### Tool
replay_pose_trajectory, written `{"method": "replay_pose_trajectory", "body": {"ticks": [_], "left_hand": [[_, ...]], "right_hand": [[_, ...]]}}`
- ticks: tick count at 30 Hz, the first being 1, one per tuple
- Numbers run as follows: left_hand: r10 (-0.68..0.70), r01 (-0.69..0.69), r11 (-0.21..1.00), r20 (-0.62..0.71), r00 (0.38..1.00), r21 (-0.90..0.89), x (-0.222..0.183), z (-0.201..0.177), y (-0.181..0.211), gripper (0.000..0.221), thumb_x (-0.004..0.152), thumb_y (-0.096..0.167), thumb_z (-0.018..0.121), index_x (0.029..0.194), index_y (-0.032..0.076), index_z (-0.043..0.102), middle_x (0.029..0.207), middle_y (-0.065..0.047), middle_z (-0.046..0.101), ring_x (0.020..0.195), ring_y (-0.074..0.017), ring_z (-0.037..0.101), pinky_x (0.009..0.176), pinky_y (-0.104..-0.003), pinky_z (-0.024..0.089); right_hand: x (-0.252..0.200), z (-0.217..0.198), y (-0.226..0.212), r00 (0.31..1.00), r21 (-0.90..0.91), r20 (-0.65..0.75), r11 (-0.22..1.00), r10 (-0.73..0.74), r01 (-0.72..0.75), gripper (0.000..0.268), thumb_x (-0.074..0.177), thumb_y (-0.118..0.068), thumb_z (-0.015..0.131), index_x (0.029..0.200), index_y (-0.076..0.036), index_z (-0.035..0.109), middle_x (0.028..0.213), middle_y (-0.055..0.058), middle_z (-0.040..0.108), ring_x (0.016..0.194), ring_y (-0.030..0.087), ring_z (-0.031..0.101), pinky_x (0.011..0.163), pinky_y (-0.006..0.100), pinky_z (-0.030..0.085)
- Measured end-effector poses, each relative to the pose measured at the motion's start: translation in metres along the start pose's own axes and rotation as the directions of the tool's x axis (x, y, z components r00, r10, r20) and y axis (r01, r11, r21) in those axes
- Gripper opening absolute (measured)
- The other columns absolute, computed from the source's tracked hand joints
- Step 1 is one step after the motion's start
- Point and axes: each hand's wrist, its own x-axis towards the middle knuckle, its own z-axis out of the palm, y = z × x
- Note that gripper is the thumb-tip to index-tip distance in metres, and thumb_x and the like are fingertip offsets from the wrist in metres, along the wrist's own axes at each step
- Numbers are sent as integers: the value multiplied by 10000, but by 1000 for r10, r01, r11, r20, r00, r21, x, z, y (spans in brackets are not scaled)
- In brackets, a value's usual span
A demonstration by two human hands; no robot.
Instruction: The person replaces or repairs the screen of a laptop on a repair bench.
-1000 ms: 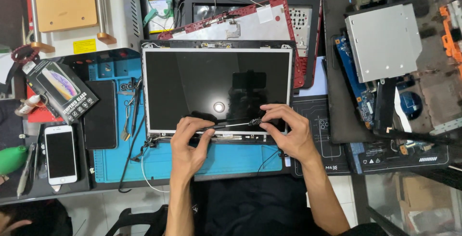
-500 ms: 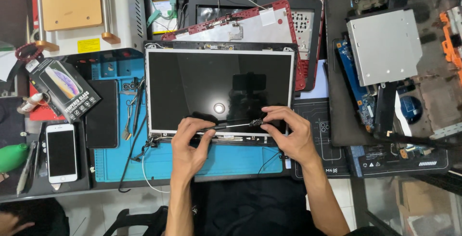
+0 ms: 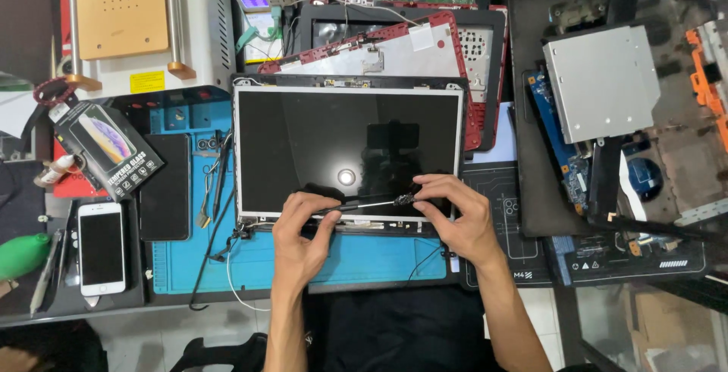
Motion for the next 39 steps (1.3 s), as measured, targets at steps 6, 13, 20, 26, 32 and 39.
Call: {"method": "replay_pose_trajectory", "body": {"ticks": [6, 13, 20, 26, 32, 39], "left_hand": [[-26, 26, 999, 4, 1000, -19, 2, -1, 3, 152, 831, 5, 767, 978, 24, 733, 958, -90, 708, 917, -247, 662, 810, -332, 512], [-10, 9, 1000, -14, 1000, -26, 1, -1, 0, 151, 835, 2, 764, 980, 28, 730, 955, -88, 703, 929, -247, 657, 837, -339, 511], [-33, 33, 999, -1, 999, -17, 0, -2, 0, 155, 832, 3, 766, 980, 32, 732, 963, -81, 709, 938, -249, 656, 840, -347, 507], [-20, 20, 1000, -5, 1000, -5, 1, -1, -2, 160, 829, 6, 771, 981, 36, 732, 965, -79, 712, 943, -252, 660, 843, -346, 508], [-23, 23, 999, -14, 1000, -24, 0, -1, -1, 162, 828, 0, 768, 982, 33, 733, 963, -84, 710, 936, -246, 664, 839, -339, 513], [-29, 29, 999, -18, 999, -28, -1, -1, -2, 160, 818, -8, 770, 971, 21, 734, 949, -96, 706, 918, -250, 664, 814, -334, 511]], "right_hand": [[0, 1, -1, 1000, -3, 1, 1000, 22, -22, 162, 801, 38, 790, 937, -7, 715, 1080, 150, 765, 1061, 258, 754, 913, 338, 585], [2, 2, -3, 1000, -26, 13, 999, 20, -19, 202, 784, 24, 806, 959, -7, 710, 1086, 146, 759, 1072, 259, 748, 920, 337, 584], [-3, 4, 2, 1000, -7, 3, 1000, 8, -8, 154, 820, 42, 789, 945, -16, 721, 1014, 111, 749, 1103, 261, 741, 946, 336, 590], [-1, 2, 1, 1000, -3, -9, 1000, 22, -22, 119, 848, 45, 760, 943, -7, 713, 1004, 109, 745, 1084, 253, 749, 914, 329, 585], [-2, 1, 0, 1000, 26, -17, 1000, 16, -16, 118, 867, 54, 737, 969, 1, 710, 1037, 127, 745, 1080, 250, 745, 919, 329, 582], [-2, 1, -2, 1000, 3, -15, 1000, 27, -27, 147, 847, 36, 752, 983, -9, 721, 1087, 139, 754, 1080, 249, 747, 910, 323, 583]]}}
